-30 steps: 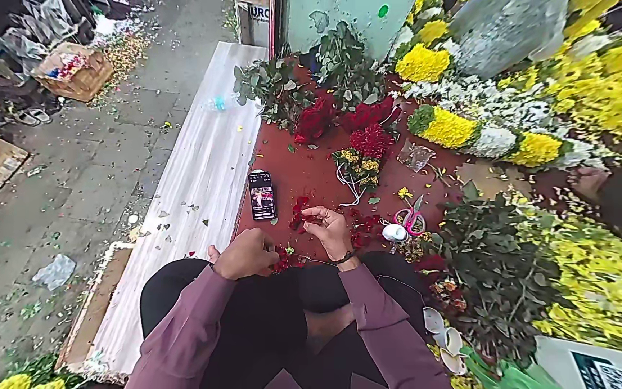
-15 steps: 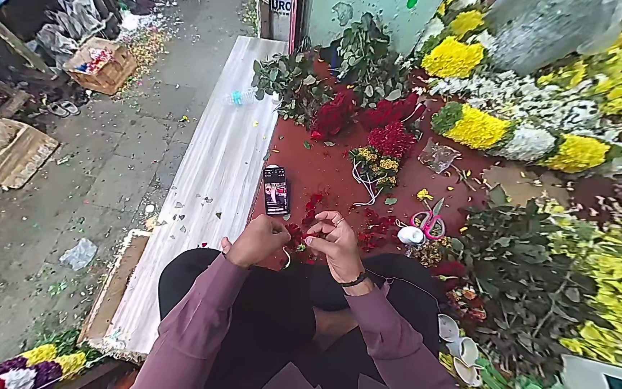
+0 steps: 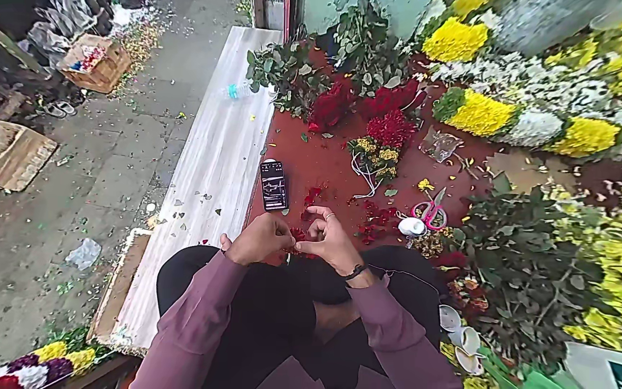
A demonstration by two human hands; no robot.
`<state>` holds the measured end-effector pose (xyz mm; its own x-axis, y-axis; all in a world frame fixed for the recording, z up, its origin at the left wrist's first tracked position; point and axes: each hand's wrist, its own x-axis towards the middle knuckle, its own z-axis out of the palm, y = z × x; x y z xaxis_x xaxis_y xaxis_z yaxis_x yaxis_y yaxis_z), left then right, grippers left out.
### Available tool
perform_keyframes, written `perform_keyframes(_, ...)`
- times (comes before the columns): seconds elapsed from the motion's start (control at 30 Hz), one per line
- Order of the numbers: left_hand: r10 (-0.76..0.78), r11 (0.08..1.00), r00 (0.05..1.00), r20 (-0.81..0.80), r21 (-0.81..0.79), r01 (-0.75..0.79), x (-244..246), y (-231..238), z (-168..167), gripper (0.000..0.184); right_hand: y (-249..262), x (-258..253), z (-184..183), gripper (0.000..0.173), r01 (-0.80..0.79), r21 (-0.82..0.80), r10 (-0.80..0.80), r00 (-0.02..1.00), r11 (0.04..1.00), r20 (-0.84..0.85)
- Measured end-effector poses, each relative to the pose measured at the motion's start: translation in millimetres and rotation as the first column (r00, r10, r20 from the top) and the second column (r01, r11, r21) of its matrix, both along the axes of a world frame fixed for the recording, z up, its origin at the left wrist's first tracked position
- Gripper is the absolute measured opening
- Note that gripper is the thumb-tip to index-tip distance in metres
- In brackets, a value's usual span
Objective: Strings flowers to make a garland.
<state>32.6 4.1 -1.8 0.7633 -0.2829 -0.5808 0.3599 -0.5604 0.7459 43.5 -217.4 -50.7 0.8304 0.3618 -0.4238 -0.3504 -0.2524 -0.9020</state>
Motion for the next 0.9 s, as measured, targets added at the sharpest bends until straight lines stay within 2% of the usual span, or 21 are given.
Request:
perform_keyframes(0.1, -0.012, 0.999, 1.000, 0.002, 0.032, 0.012, 0.9, 1.8, 1.5, 0.021, -17.6, 12.7, -0.7, 0.116, -0.122, 0.020, 0.121, 0.991, 0.992, 0.049)
perform_keyframes(0.17, -0.013, 0.998, 1.000, -0.014, 0.066, 0.014, 1.7, 2.2, 2.6, 0.022, -23.3, 15.3, -9.7, 0.112, -0.267, 0.030, 0.264, 0.962, 0.963, 0.076)
perform_keyframes(0.23, -0.005, 0.995, 0.999, -0.032, 0.098, 0.008, 3.0, 2.8, 4.5, 0.023, -22.7, 13.1, -19.6, 0.092, -0.345, 0.097, 0.340, 0.938, 0.934, 0.068)
perform_keyframes(0.37, 0.066, 0.989, 0.996, -0.066, 0.133, -0.057, 7.5, 12.2, 13.6, 0.024, -26.9, 19.3, -18.5, 0.021, -0.259, 0.102, 0.245, 0.961, 0.961, 0.132)
perform_keyframes(0.47, 0.120, 0.979, 0.990, -0.068, 0.171, -0.107, 13.7, 10.8, 21.5, 0.028, -33.8, 21.0, -7.2, 0.015, -0.302, 0.187, 0.257, 0.938, 0.935, 0.232)
perform_keyframes(0.53, 0.087, 0.959, 0.995, -0.049, 0.275, -0.070, 17.6, 5.7, 27.0, 0.028, -32.5, 15.0, 4.4, 0.015, -0.385, 0.240, 0.309, 0.902, 0.891, 0.301)
perform_keyframes(0.6, -0.080, 0.913, 0.994, -0.071, 0.394, 0.102, 20.0, -6.3, 42.5, 0.029, -30.1, 11.5, 20.4, 0.013, -0.394, 0.294, 0.284, 0.891, 0.871, 0.354)
perform_keyframes(0.63, -0.216, 0.889, 0.971, -0.102, 0.392, 0.239, 20.0, -15.1, 54.2, 0.029, -30.0, 12.1, 25.9, 0.012, -0.371, 0.316, 0.242, 0.893, 0.873, 0.380)
perform_keyframes(0.7, -0.494, 0.841, 0.867, -0.063, 0.219, 0.495, 20.8, -31.4, 75.4, 0.025, -33.1, 18.6, 25.1, 0.012, -0.350, 0.402, 0.191, 0.903, 0.846, 0.385)
perform_keyframes(0.73, -0.556, 0.829, 0.831, 0.007, 0.082, 0.554, 23.9, -38.4, 83.8, 0.019, -34.3, 22.4, 19.8, 0.011, -0.349, 0.485, 0.188, 0.918, 0.802, 0.349)
perform_keyframes(0.8, -0.495, 0.844, 0.859, 0.133, -0.163, 0.512, 32.6, -51.0, 94.7, 0.013, -33.2, 22.0, 7.2, 0.006, -0.271, 0.647, 0.180, 0.962, 0.713, 0.204)
perform_keyframes(0.83, -0.407, 0.867, 0.899, 0.163, -0.242, 0.437, 36.0, -56.2, 96.8, 0.014, -31.5, 17.1, 8.1, 0.008, -0.167, 0.650, 0.145, 0.986, 0.742, 0.088)
perform_keyframes(0.87, -0.314, 0.894, 0.932, 0.183, -0.275, 0.355, 39.6, -60.3, 97.7, 0.014, -25.2, 10.4, 15.3, 0.013, -0.023, 0.532, 0.051, 0.998, 0.847, -0.038)
perform_keyframes(0.9, -0.224, 0.922, 0.951, 0.212, -0.272, 0.277, 42.9, -63.2, 97.3, 0.015, -7.0, 6.7, 29.4, 0.014, 0.128, 0.250, -0.089, 0.982, 0.960, -0.164)
